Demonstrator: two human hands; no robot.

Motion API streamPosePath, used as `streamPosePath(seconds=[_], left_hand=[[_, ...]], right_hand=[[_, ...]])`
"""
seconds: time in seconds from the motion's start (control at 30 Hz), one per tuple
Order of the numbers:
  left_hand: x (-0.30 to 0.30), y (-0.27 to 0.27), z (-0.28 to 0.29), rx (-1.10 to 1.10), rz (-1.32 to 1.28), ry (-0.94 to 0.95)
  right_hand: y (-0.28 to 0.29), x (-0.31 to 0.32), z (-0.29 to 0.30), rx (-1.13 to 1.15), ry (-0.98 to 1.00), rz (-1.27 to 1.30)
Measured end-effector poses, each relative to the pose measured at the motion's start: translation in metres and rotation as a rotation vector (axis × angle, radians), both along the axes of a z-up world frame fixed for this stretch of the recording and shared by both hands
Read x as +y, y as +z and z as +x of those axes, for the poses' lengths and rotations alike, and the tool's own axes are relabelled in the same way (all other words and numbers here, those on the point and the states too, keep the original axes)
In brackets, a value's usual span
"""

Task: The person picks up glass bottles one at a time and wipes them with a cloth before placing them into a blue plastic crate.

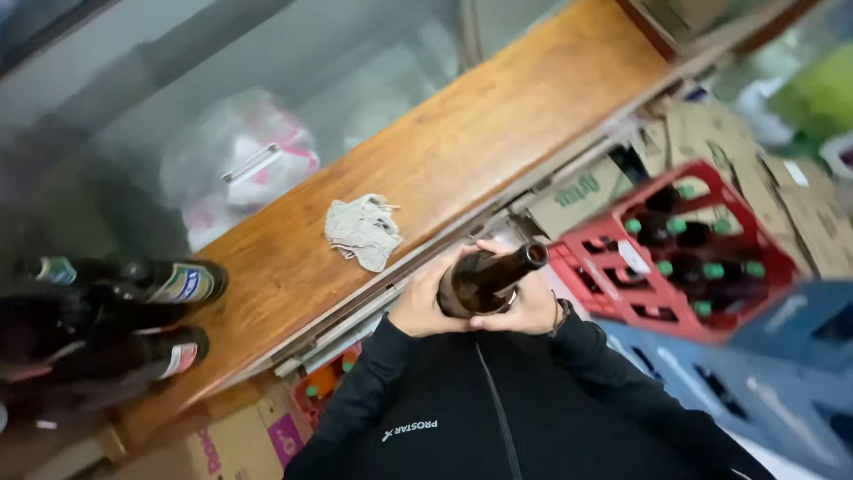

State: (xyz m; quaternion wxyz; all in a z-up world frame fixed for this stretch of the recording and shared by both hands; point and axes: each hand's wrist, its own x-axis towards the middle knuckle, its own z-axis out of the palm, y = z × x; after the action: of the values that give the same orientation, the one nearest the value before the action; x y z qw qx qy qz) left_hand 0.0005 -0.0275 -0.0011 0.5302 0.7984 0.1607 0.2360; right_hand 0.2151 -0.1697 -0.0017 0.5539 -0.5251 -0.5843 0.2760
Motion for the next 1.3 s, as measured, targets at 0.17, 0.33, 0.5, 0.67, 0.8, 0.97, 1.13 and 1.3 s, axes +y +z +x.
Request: streamPosePath(seconds=[0.17, 0.33, 0.5, 0.67, 0.8, 0.97, 1.13, 1.3], left_hand=[[-0.038, 0.009, -0.001, 0.066, -0.121, -0.162], [-0.074, 0.014, 0.003, 0.077, -0.078, -0.356], [-0.108, 0.014, 0.023, 0.102, -0.081, -0.526], [-0.149, 0.024, 0.054, 0.168, -0.062, -0.734], [-0.189, 0.010, 0.086, 0.189, -0.074, -0.880], [-0.267, 0.024, 0.129, 0.185, -0.090, -1.011], [-0.354, 0.006, 0.172, 0.194, -0.089, -1.139], [-0.434, -0.004, 0.208, 0.164, -0.062, -1.181]], right_hand=[[0.007, -0.068, -0.041, 0.121, -0.204, -0.047], [0.000, -0.134, -0.072, 0.212, -0.394, -0.048], [-0.005, -0.198, -0.090, 0.202, -0.598, -0.091], [-0.005, -0.255, -0.098, 0.199, -0.771, -0.070], [-0.015, -0.303, -0.100, 0.225, -0.897, -0.034], [-0.008, -0.373, -0.092, 0.239, -1.027, -0.011], [-0.010, -0.466, -0.077, 0.199, -1.157, -0.039], [0.006, -0.540, -0.058, 0.228, -1.251, -0.107]])
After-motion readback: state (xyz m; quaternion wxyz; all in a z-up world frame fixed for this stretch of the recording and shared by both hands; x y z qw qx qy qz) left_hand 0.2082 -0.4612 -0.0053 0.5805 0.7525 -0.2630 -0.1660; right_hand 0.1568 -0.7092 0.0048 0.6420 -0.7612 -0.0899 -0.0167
